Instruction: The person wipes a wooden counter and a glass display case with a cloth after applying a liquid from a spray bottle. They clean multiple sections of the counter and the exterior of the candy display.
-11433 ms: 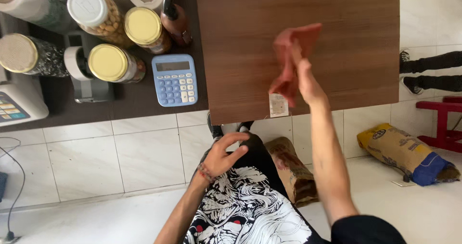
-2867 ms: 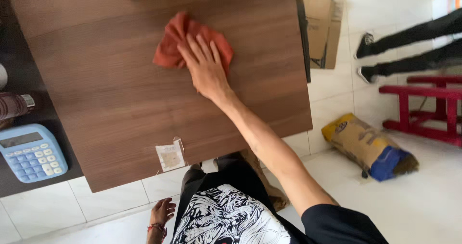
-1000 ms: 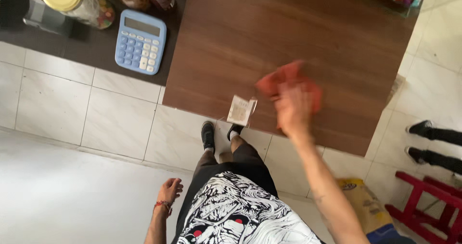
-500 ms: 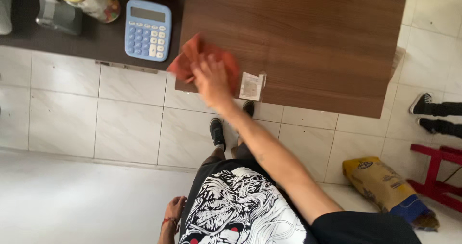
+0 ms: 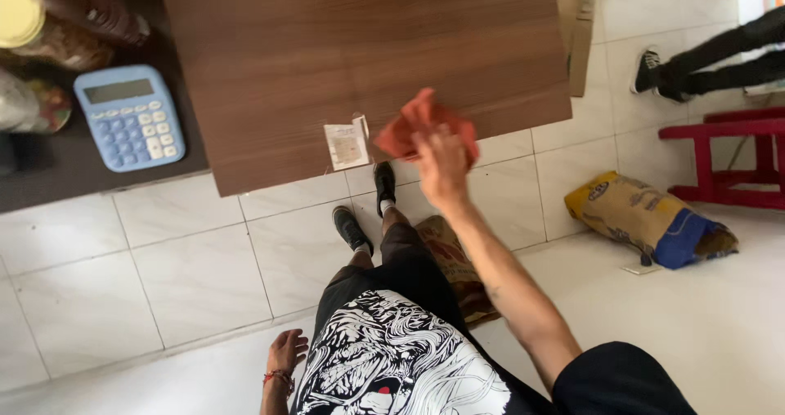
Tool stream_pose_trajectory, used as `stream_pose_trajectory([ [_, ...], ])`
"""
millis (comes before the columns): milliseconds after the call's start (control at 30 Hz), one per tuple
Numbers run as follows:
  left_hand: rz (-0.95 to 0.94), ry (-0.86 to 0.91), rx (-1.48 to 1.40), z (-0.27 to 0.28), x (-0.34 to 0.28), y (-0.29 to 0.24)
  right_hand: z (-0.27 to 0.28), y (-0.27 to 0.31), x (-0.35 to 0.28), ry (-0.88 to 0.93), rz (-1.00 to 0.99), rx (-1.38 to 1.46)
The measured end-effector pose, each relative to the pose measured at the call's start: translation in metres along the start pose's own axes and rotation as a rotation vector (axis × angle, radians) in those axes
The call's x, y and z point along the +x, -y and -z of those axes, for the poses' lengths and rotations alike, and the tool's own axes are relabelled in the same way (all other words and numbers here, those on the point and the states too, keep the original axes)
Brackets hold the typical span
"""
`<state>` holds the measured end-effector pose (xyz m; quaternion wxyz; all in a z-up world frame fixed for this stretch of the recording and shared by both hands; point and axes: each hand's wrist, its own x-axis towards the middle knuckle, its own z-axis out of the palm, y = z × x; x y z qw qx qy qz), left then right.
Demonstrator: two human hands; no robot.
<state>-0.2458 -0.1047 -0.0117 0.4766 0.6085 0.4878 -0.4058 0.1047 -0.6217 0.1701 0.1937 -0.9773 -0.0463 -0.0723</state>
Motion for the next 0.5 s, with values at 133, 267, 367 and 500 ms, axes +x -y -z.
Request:
stream_pose_trajectory([
  [133, -0.037, 0.018, 0.033, -0.004, 0.002, -0.034, -0.022, -0.145, -0.055, -0.105, -0.086, -0.133],
  [267, -0.096, 0.003, -0.003, -0.011, 0.007, -0.054, 0.015, -0.177, -0.028, -0.205, -0.19, -0.221],
  [367, -0.086, 0.01, 0.034, -0.009, 0.002, -0.062, 0.016, -0.209, -0.006, -0.212, -0.28, -0.285],
  [500, -0.06, -0.052, -0.098, -0.005, 0.002, -0.052, 0.02, -0.259, 0.051, -0.001, -0.665, -0.211],
])
